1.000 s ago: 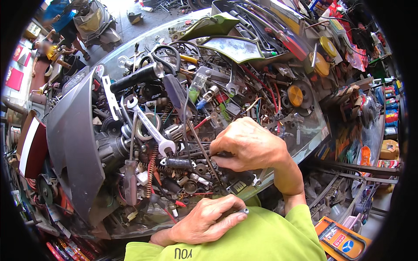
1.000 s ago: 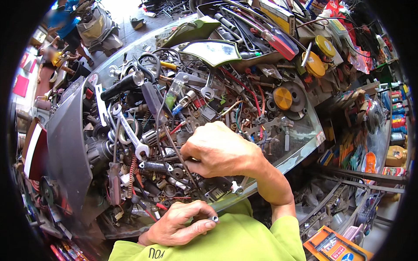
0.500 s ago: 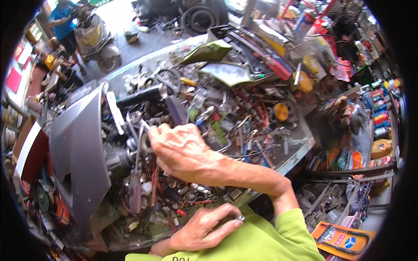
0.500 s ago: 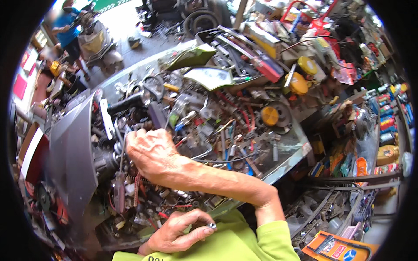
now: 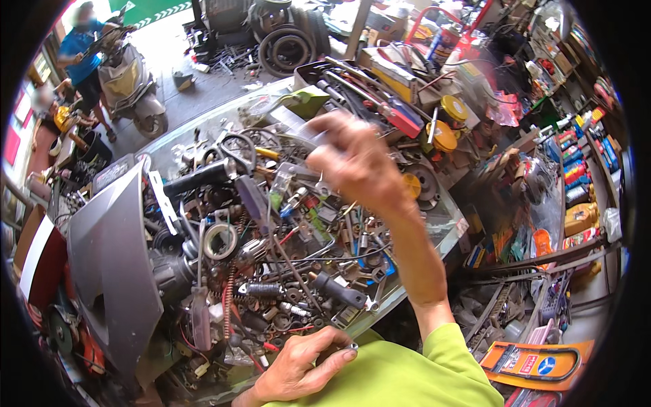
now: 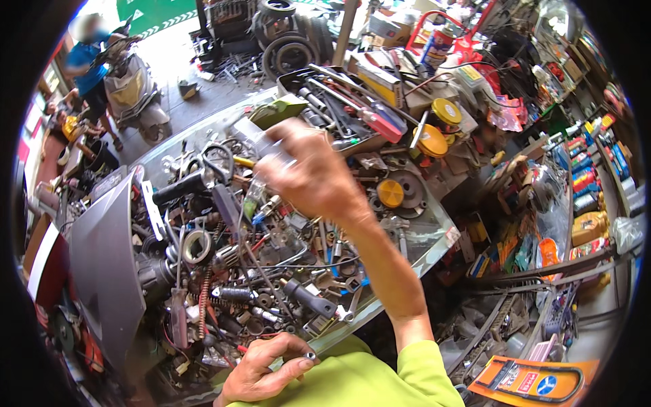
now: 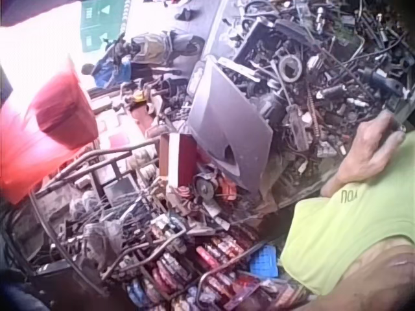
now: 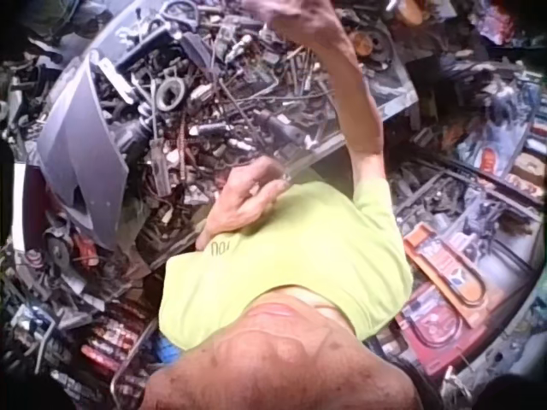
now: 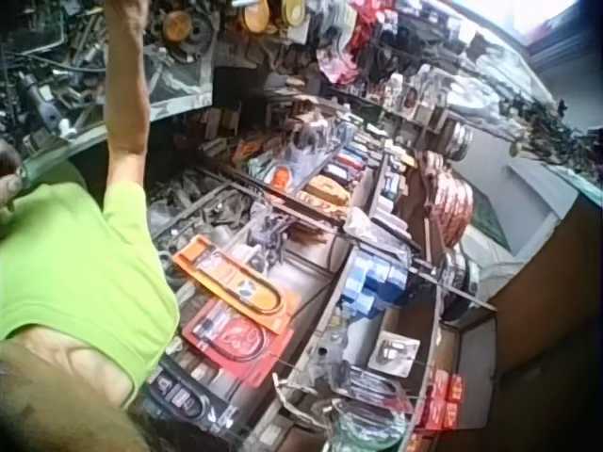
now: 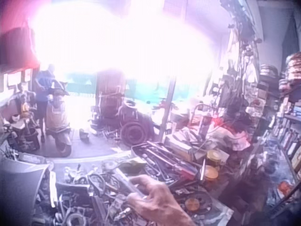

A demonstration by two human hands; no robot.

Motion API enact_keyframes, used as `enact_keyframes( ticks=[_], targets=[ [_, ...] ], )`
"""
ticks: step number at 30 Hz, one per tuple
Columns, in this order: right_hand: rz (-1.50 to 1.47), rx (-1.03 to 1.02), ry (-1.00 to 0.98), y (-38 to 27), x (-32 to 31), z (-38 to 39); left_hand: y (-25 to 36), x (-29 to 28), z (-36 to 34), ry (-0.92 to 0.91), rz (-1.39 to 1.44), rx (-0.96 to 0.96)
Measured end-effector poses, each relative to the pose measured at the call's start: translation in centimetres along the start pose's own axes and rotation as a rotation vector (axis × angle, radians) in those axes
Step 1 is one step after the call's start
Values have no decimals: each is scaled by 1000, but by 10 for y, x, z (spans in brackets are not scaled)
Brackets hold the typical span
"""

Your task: The person handles small motorcycle parts and tools on a cluttered workbench, using a screwdriver to manipulate a component and picking up various items from the bench and shelves. The person also briefly places a bare foot on the workbench while working.

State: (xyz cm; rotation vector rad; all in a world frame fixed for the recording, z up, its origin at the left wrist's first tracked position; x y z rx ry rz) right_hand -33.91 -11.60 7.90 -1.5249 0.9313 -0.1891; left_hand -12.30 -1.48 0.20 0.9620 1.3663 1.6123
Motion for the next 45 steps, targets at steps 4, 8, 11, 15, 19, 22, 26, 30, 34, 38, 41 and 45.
enact_keyframes(
  ticks=[4, 8, 11, 15, 19, 22, 26, 30, 34, 38, 41, 45],
  targets=[
    [493, -118, 377, 36, -69, -30, 2, 1, 3, 4, 19, 36],
    [722, -130, 425, 51, -90, -43, -2, -1, 1, -1, 60, 0],
    [903, -212, 449, 29, -84, -39, -2, 0, 1, -2, 71, -23],
    [1011, -566, 489, -27, -41, -8, -3, -3, -2, 30, 79, -11],
    [699, -421, -147, -33, 55, 40, -9, -7, 0, 32, 75, -46],
    [668, -458, -501, -13, 106, 87, -4, -8, -1, 27, 89, -33],
    [653, -387, -478, 5, 123, 86, -1, -6, -3, 17, 92, -37],
    [654, -397, -468, 18, 127, 90, -4, -6, -3, 15, 84, -45],
    [408, -417, -311, 13, 103, 85, -2, -5, -3, 7, 77, -31],
    [-2, -214, -77, 18, 59, 64, -3, -5, -3, 17, 91, -22],
    [-197, -15, 18, 36, 26, 49, -4, -4, -3, 7, 106, -30],
    [-151, 96, 61, 57, 11, 46, -6, -4, -4, 25, 111, 14]
  ],
)
Point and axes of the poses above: each hand's wrist, its own z-axis away from the middle knuckle, its own x-axis out of the palm, y = z × x, the point moved 10 cm from there along -z, towards the middle knuckle, and after that the axes turned 12 degrees about y, right-handed, at the moved point
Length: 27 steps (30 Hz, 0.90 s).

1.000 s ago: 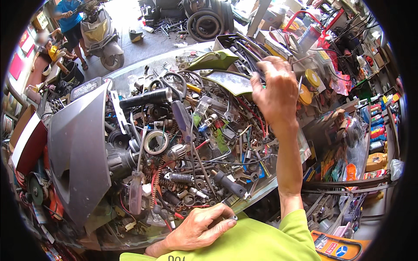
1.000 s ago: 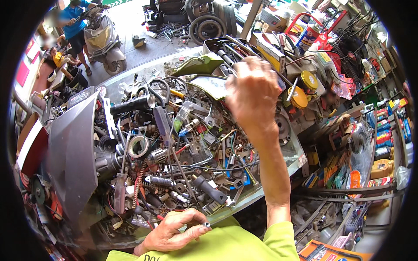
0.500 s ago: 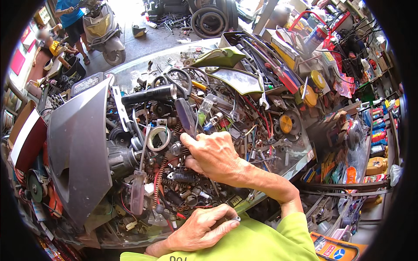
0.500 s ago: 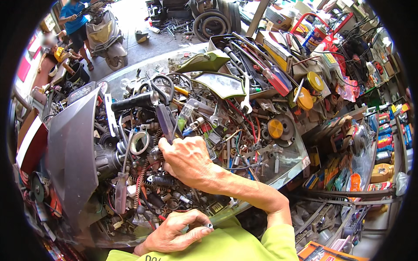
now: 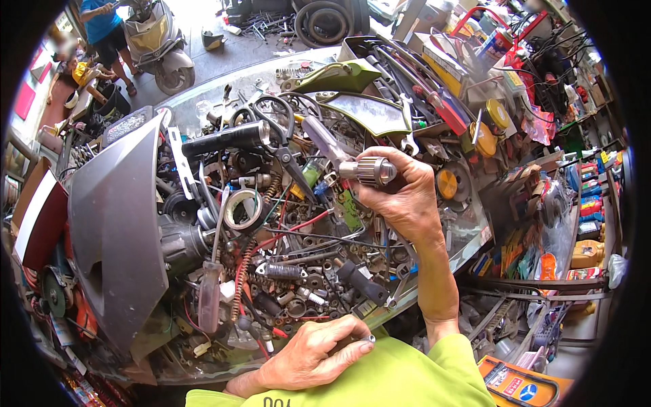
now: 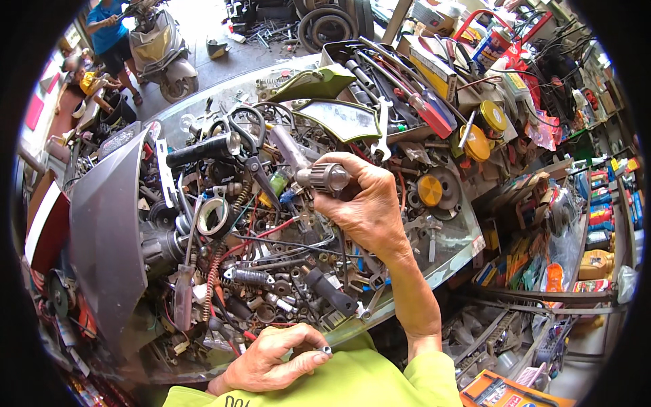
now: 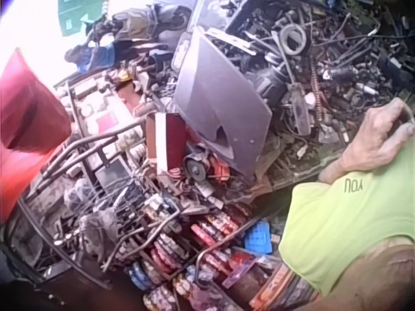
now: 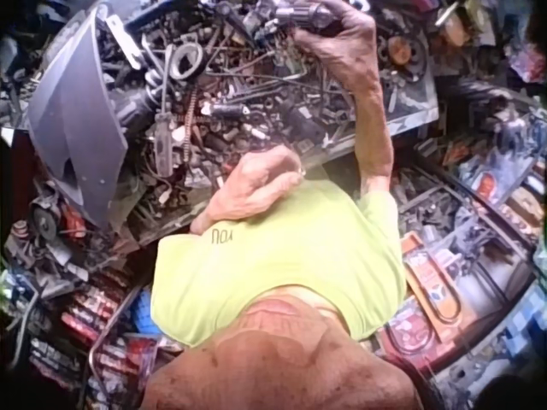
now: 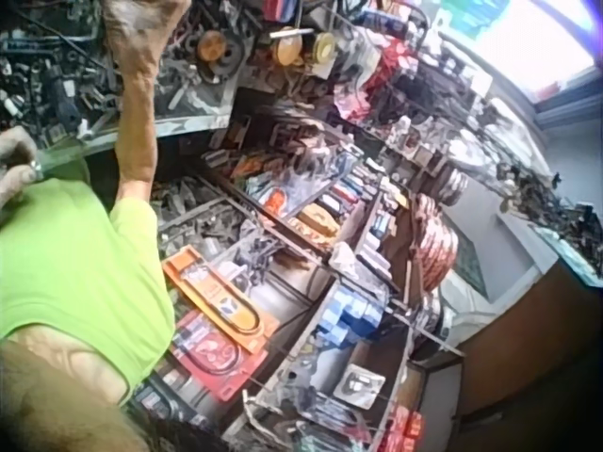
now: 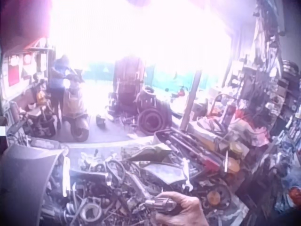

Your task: The person handles small motorcycle parts and tools on a cluttered workbench, using a screwdriver to manipulate a component and picking up various items from the bench and shelves. The person also briefly places a bare foot on the workbench while working.

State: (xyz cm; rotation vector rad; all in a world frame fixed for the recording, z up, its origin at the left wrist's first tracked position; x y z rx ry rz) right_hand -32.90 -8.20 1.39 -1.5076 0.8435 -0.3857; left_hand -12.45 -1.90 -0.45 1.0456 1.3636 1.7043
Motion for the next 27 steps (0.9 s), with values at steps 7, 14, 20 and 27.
enact_keyframes(
  ticks=[7, 14, 20, 27],
  targets=[
    [581, -278, -15, -6, -6, 0, 0, 1, -4, -13, -1, -41],
    [809, -599, 37, -57, 13, 28, -3, 0, -3, -7, 9, -57],
    [485, -650, -557, -50, 96, 89, 4, -1, -4, -23, -39, -22],
    [388, -635, -683, -28, 109, 97, 5, 1, -2, -42, -37, -22]
  ],
)
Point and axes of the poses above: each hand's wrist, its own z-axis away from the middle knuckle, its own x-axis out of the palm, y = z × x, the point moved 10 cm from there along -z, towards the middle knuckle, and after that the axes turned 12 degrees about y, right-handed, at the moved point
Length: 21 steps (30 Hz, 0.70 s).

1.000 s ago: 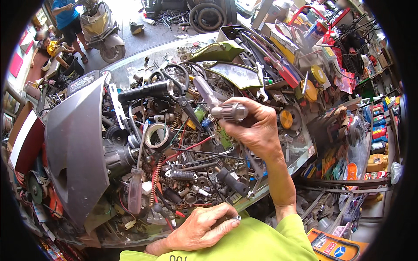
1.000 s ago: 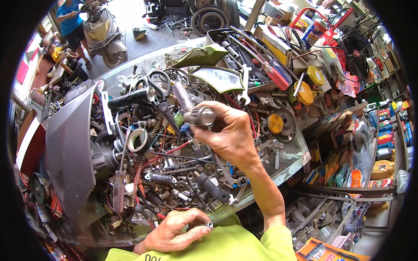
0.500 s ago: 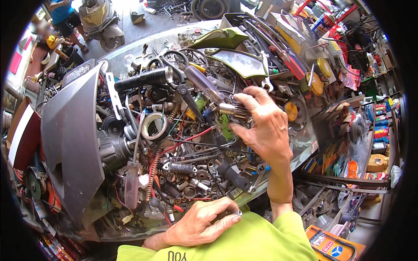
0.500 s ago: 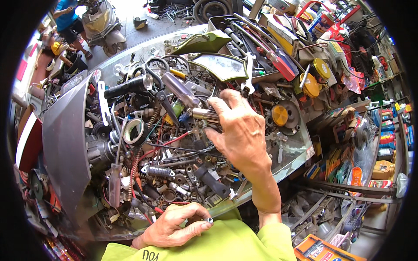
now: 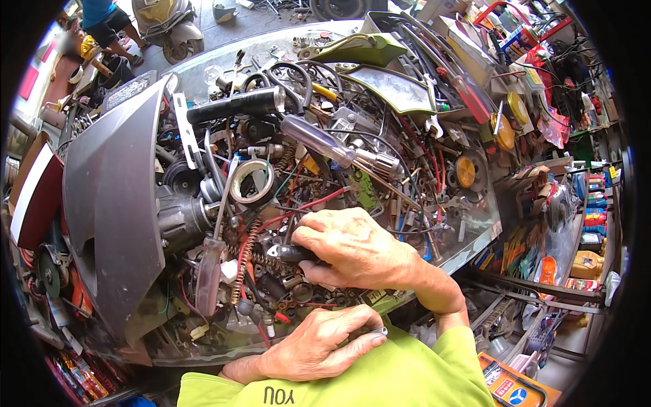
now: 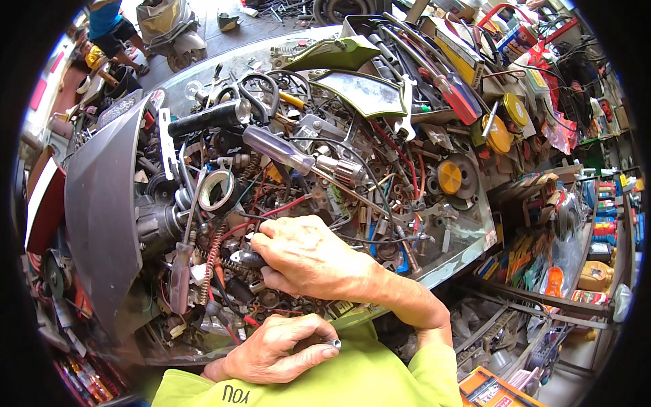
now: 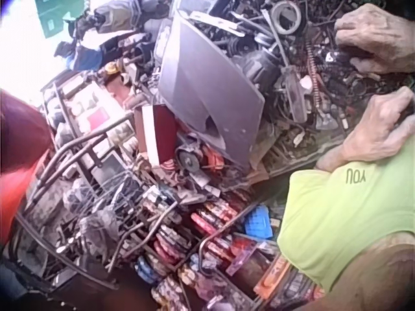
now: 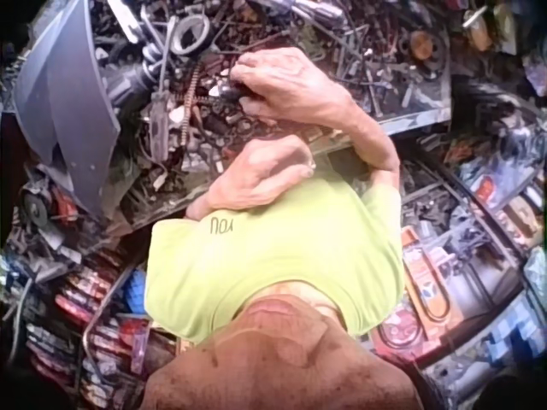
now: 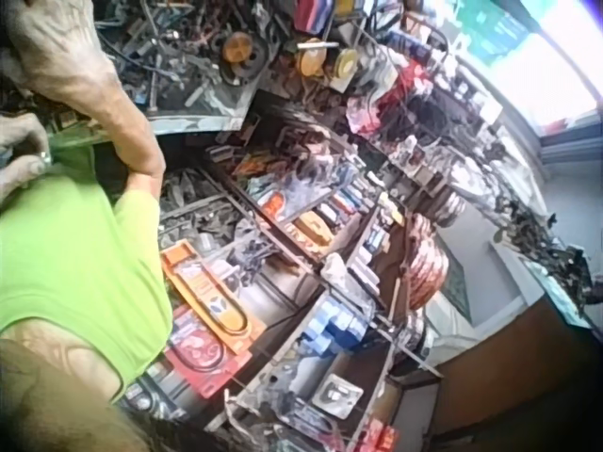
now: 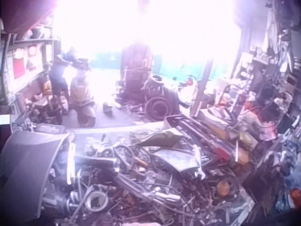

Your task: The person handles small motorcycle parts and tools on a cluttered workbench, using a screwdriver to manipulate a component and picking up various items from the bench and shelves. The person also briefly places a bare foot on the workbench while working.

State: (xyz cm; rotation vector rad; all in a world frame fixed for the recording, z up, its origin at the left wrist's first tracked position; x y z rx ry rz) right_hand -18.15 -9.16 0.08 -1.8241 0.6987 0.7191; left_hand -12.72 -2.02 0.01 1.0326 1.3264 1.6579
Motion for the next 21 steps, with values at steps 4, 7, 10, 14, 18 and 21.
enact_keyframes(
  ticks=[4, 7, 10, 14, 18, 21],
  targets=[
    [85, 95, -86, 12, 2, 3, -1, -2, 0, 7, 2, -15],
    [138, 153, 79, 26, -29, -1, 7, -4, -3, 55, 5, 115],
    [153, 222, 183, 43, -51, 2, 6, -3, -3, 68, 23, 133],
    [200, 207, 249, 47, -60, 6, 0, -2, -3, 46, 30, 80],
    [196, 216, 278, 47, -65, 8, -2, 0, -4, 40, 28, 51],
    [154, 219, 272, 47, -66, 9, -2, 0, -5, 42, 21, 55]
  ],
)
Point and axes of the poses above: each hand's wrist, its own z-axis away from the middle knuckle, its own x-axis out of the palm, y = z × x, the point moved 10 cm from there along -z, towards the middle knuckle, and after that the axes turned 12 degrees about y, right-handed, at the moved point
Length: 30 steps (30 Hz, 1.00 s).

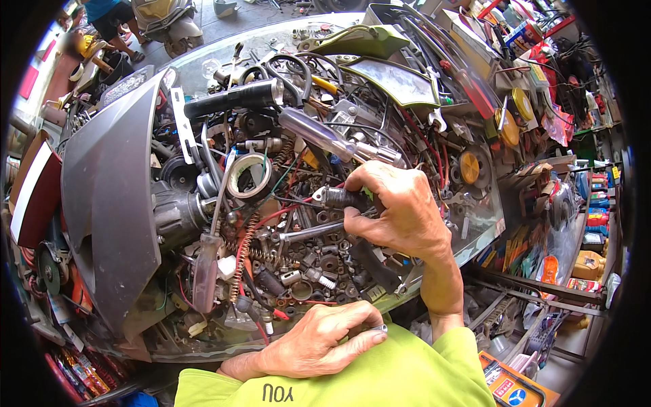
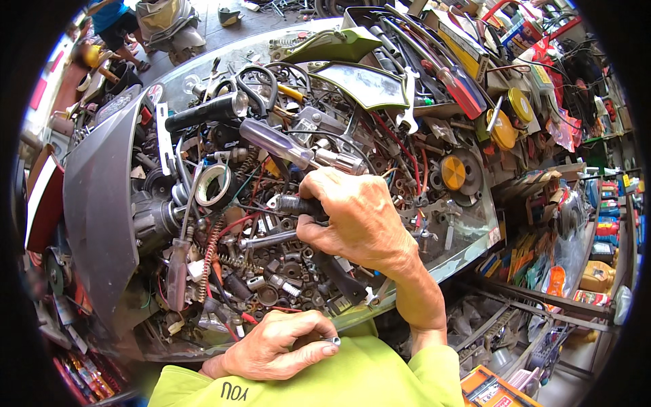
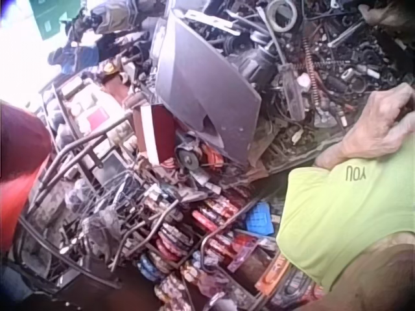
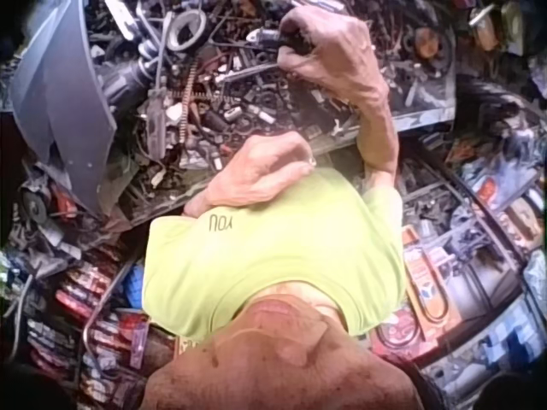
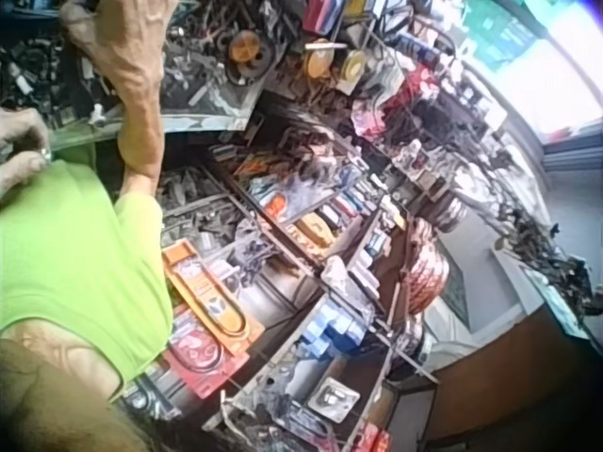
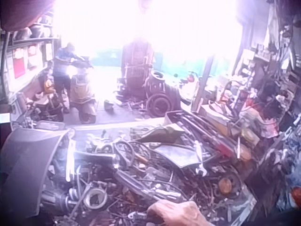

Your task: The person handles small motorcycle parts and tools on a cluttered workbench, using a screwdriver to manipulate a component and picking up various items from the bench and shelves. The person also briefly places a bare foot on the workbench while working.

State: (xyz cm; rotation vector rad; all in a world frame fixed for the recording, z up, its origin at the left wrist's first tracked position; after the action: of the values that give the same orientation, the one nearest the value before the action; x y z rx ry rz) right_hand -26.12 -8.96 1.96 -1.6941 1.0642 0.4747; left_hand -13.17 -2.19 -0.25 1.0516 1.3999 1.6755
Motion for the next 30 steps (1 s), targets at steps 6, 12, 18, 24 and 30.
enact_keyframes(
  ticks=[6, 12, 18, 24, 30],
  targets=[
    [-104, -64, -233, -15, 23, 11, -3, 2, 0, -39, -14, -72],
    [-132, -177, -396, -28, 28, 26, -5, 1, 0, -40, -23, -80],
    [-182, -187, -404, -30, 30, 31, -7, 1, -2, -40, -7, -100],
    [-247, -166, -386, -33, 36, 30, -6, 0, -2, -15, 1, -86],
    [-321, -173, -284, -38, 38, 31, -6, -1, -2, -13, 15, -86]
  ],
)
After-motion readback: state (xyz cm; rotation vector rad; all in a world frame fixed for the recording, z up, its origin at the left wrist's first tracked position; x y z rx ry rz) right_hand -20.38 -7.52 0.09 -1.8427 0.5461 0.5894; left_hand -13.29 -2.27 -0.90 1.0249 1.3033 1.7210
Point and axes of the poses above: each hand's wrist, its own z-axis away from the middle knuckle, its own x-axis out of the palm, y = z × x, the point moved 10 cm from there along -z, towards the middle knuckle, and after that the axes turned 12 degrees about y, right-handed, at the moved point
